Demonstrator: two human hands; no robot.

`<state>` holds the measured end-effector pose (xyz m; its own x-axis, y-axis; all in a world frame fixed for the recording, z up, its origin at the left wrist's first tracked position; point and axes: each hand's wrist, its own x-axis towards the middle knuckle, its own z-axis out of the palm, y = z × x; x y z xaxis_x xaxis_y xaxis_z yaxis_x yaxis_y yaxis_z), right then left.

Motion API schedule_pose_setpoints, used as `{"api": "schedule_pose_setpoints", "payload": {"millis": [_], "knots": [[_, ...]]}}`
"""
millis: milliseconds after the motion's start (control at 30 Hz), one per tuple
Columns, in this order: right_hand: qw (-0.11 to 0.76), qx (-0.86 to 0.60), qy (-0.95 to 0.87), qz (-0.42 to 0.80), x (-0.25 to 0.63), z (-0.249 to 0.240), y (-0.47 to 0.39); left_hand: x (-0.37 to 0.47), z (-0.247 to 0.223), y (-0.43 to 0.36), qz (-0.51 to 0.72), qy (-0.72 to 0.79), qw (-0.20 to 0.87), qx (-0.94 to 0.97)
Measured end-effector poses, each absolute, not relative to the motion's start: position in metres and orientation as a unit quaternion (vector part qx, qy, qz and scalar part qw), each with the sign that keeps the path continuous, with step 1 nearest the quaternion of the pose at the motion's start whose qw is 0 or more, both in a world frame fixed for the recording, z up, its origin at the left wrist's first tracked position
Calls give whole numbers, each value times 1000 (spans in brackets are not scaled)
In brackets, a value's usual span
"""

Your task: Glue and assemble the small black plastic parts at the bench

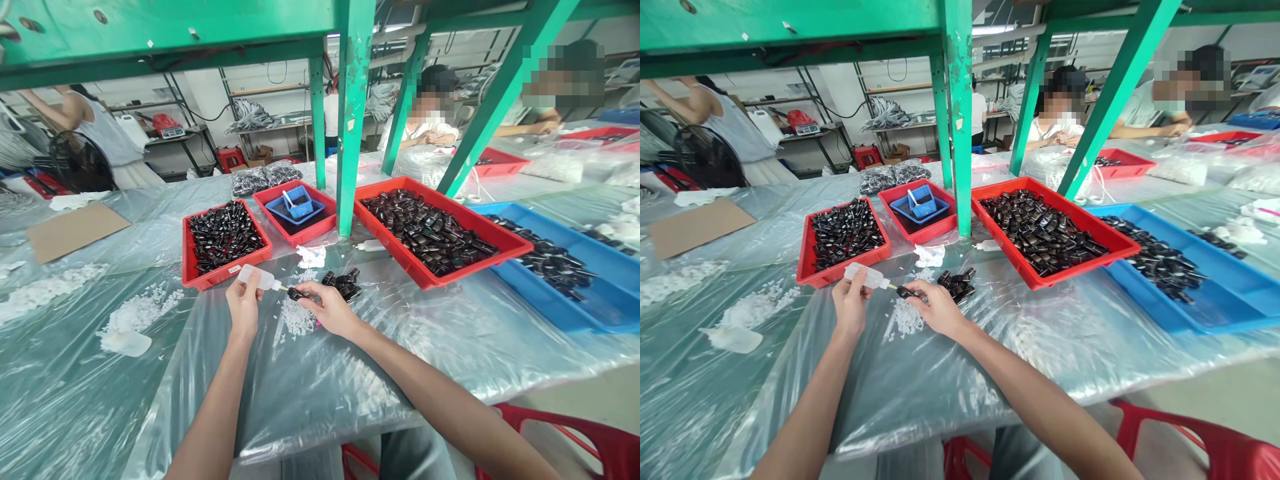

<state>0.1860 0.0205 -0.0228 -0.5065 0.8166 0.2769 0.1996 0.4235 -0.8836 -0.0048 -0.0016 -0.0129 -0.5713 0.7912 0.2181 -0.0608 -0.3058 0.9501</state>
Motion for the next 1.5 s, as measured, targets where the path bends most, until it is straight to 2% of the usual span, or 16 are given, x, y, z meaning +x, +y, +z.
{"api": "schedule_pose_setpoints", "payload": {"millis": [400, 1500], "knots": [[363, -334, -755, 432, 186, -23, 20, 0, -5, -11, 702, 514, 216, 443], [365, -338, -744, 446, 187, -21, 19, -2, -8, -9, 708, 519, 243, 414]]}}
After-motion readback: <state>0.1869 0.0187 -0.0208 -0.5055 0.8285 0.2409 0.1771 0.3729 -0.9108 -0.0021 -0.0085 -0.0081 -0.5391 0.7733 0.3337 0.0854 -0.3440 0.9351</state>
